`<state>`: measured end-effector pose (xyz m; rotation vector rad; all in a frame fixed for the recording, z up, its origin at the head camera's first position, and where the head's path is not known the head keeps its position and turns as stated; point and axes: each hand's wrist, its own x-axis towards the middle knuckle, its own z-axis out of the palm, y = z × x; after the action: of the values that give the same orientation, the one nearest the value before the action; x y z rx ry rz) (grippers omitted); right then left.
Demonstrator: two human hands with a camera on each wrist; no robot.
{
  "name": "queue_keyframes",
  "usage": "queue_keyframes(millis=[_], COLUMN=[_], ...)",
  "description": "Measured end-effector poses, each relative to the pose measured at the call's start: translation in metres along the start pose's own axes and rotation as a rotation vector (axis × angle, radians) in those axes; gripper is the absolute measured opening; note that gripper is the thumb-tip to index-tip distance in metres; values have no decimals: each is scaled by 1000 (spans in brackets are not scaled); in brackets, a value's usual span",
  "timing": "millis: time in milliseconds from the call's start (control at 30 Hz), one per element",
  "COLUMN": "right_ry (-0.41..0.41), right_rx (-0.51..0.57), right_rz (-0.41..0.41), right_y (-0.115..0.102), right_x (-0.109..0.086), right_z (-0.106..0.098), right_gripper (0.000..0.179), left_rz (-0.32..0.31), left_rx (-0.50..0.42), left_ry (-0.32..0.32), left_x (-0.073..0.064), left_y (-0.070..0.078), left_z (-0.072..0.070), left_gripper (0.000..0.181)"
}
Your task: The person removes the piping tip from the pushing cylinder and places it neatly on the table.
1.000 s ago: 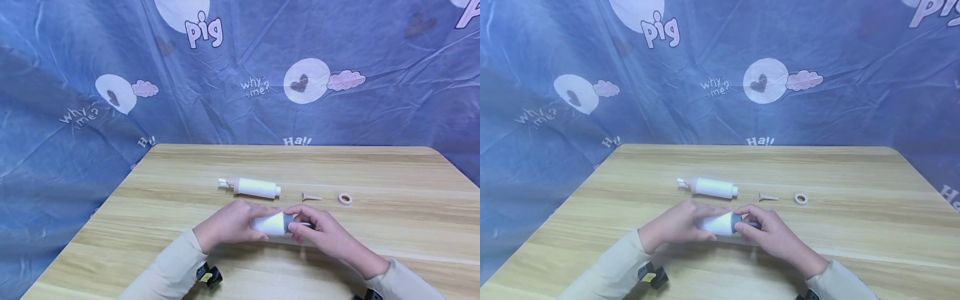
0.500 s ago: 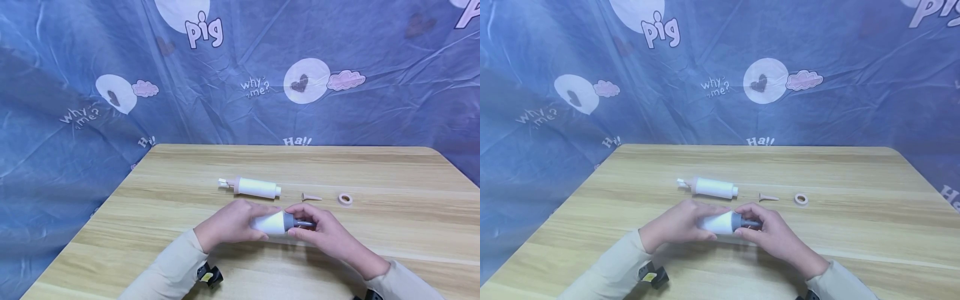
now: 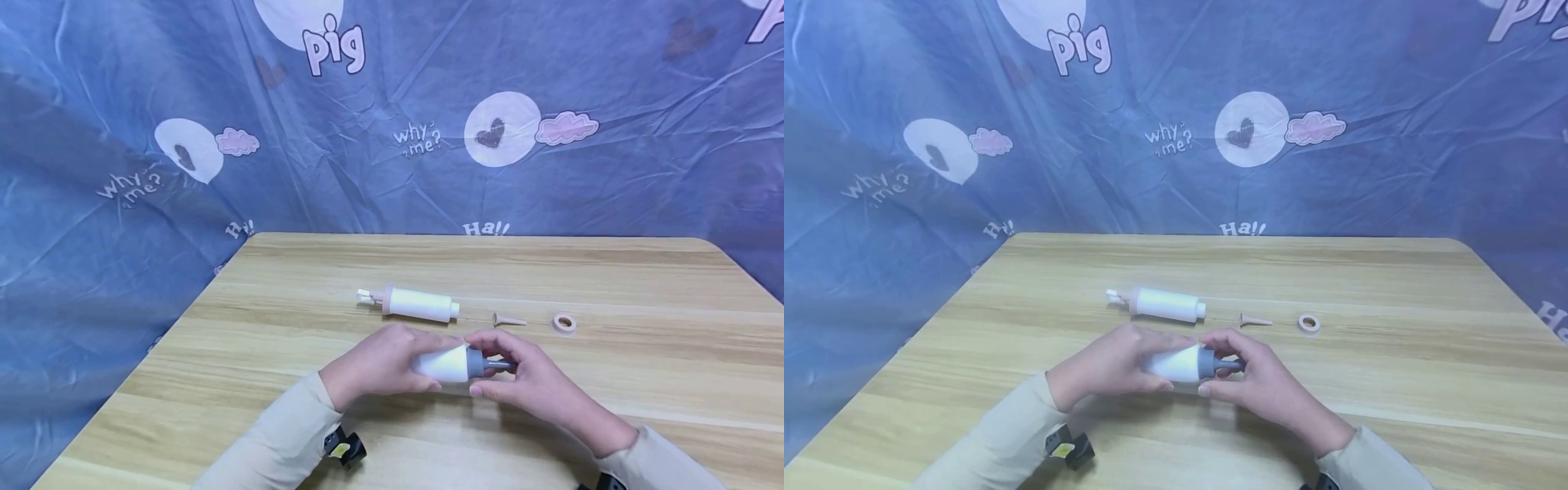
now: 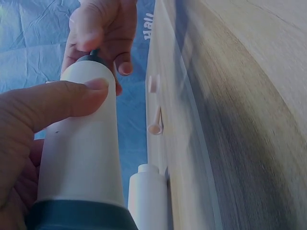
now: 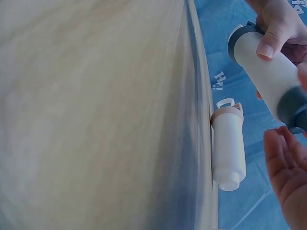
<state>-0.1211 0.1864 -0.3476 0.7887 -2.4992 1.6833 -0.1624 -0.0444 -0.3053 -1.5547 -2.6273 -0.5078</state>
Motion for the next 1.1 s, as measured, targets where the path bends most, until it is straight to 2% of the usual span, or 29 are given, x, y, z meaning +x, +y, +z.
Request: queue_keyframes(millis=[300, 467, 600, 700, 833, 900, 1100], right_ry=[-70, -120, -168, -182, -178, -166, -108], right_rx=[18, 89, 168, 202, 214, 204, 46], right_rz=[78, 94, 140, 177, 182, 182, 139], right_y=[-1, -1, -1, -1, 0, -1, -2], right_x=[-1, -1, -1, -1, -1, -1, -2], right_z=[-1, -3, -4, -4, -4, -4, -4], right_gripper=[28, 30, 33, 36, 35, 35, 32], left_rz=[-1, 2, -1, -2, -3, -6, -19], left_rx=[18, 27, 38, 44, 43, 43, 38], left_ry=[-8, -14, -21, -23, -26, -32, -47], left_x=[-1, -1, -1, -1, -1, -1, 0], left_y=[0, 1, 2, 2, 1, 1, 0], left_z=[0, -1, 0, 0, 1, 1, 1], left_gripper=[61, 61, 61, 62, 62, 62, 63])
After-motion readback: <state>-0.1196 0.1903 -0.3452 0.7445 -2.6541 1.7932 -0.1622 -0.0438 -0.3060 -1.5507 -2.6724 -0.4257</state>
